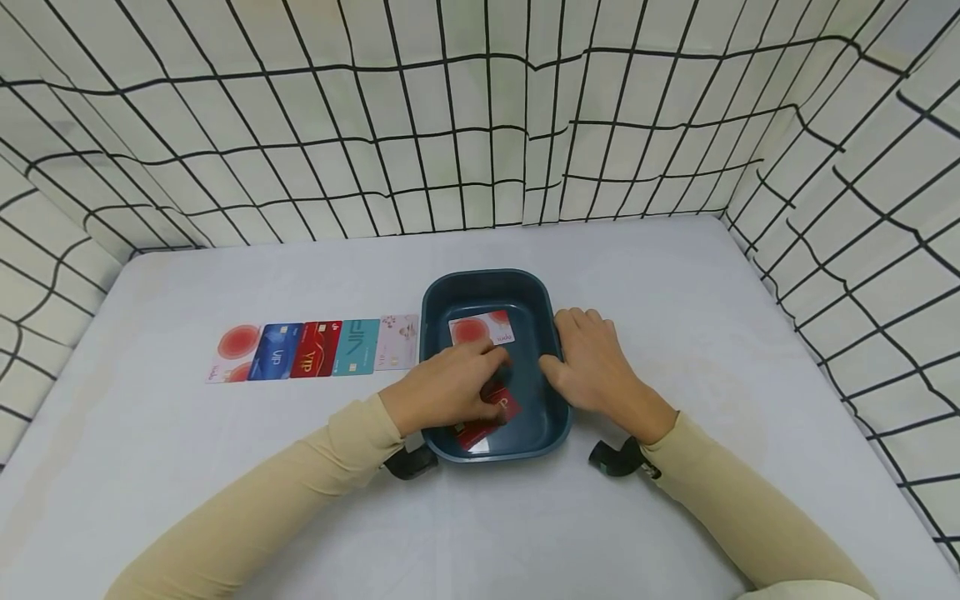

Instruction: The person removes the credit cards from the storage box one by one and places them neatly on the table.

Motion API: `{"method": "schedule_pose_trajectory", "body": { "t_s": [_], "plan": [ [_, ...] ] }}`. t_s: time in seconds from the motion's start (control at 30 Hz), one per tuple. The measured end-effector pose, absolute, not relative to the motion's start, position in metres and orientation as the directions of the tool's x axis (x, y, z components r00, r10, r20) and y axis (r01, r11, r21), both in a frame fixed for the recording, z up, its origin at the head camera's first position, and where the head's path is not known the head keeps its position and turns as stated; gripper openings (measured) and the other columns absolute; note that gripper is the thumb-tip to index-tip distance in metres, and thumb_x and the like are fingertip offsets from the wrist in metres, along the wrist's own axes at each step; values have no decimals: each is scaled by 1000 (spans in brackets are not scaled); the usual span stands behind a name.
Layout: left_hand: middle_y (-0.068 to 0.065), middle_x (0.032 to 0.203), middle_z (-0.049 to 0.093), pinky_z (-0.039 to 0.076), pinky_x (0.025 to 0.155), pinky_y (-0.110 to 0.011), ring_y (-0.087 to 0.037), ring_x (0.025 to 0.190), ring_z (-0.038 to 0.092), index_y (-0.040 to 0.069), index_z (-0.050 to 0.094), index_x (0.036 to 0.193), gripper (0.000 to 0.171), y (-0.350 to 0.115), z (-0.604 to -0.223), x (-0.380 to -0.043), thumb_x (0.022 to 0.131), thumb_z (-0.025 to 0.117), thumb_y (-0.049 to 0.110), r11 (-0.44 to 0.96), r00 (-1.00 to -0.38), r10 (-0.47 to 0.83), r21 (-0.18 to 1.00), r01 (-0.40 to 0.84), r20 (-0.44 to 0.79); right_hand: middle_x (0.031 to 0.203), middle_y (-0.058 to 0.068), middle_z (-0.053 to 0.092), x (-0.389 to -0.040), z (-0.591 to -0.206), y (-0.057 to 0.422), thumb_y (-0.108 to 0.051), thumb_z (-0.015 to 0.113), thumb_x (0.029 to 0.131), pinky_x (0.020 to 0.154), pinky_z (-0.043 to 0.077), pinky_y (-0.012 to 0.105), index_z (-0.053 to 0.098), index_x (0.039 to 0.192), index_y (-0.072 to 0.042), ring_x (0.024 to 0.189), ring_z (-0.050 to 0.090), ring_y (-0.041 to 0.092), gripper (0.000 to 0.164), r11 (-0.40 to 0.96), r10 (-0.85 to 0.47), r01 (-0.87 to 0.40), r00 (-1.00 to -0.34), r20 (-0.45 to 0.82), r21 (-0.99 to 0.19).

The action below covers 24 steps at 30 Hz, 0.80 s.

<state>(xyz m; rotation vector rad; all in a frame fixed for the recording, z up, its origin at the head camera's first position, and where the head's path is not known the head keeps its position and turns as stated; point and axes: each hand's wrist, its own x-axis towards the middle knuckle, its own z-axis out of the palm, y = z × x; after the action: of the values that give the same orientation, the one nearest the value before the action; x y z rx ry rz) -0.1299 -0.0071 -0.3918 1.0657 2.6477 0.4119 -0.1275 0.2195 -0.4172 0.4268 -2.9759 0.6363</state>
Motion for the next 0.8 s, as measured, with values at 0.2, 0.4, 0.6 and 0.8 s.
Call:
{"method": "schedule_pose_trajectory", "body": {
  "t_s": [0.2,0.4,0.6,0.8],
  "plan": [
    [-7,119,69,62,89,-33,-18,100,64,12,64,134,62,-7,-392,-130,82,88,37,675,-666,725,373,636,-176,86,8,53,-127,-417,220,-27,55,86,71,29,36,56,97,-6,82,44,26,24,875,-258,-285,-959,122,-393],
    [-6,113,71,61,87,-31,-16,96,64,10,65,132,58,-7,-393,-131,84,87,33,652,-644,745,398,646,-175,84,8,52,-127,-417,219,-26,57,85,71,29,36,55,95,-6,81,43,27,22,874,-260,-287,-958,123,-391],
    [-6,115,72,61,89,-32,-17,98,66,10,66,131,53,-9,-392,-130,85,86,27,624,-622,767,408,666,-158,85,8,52,-127,-416,220,-26,55,85,71,28,36,55,94,-7,81,43,27,21,874,-259,-285,-958,120,-394],
    [-5,114,72,60,87,-31,-17,98,67,9,66,130,53,-11,-387,-134,85,86,26,602,-593,785,444,664,-177,85,8,51,-127,-415,219,-27,54,85,72,27,36,54,93,-9,81,42,27,20,869,-260,-285,-959,117,-406]
  ]
}}
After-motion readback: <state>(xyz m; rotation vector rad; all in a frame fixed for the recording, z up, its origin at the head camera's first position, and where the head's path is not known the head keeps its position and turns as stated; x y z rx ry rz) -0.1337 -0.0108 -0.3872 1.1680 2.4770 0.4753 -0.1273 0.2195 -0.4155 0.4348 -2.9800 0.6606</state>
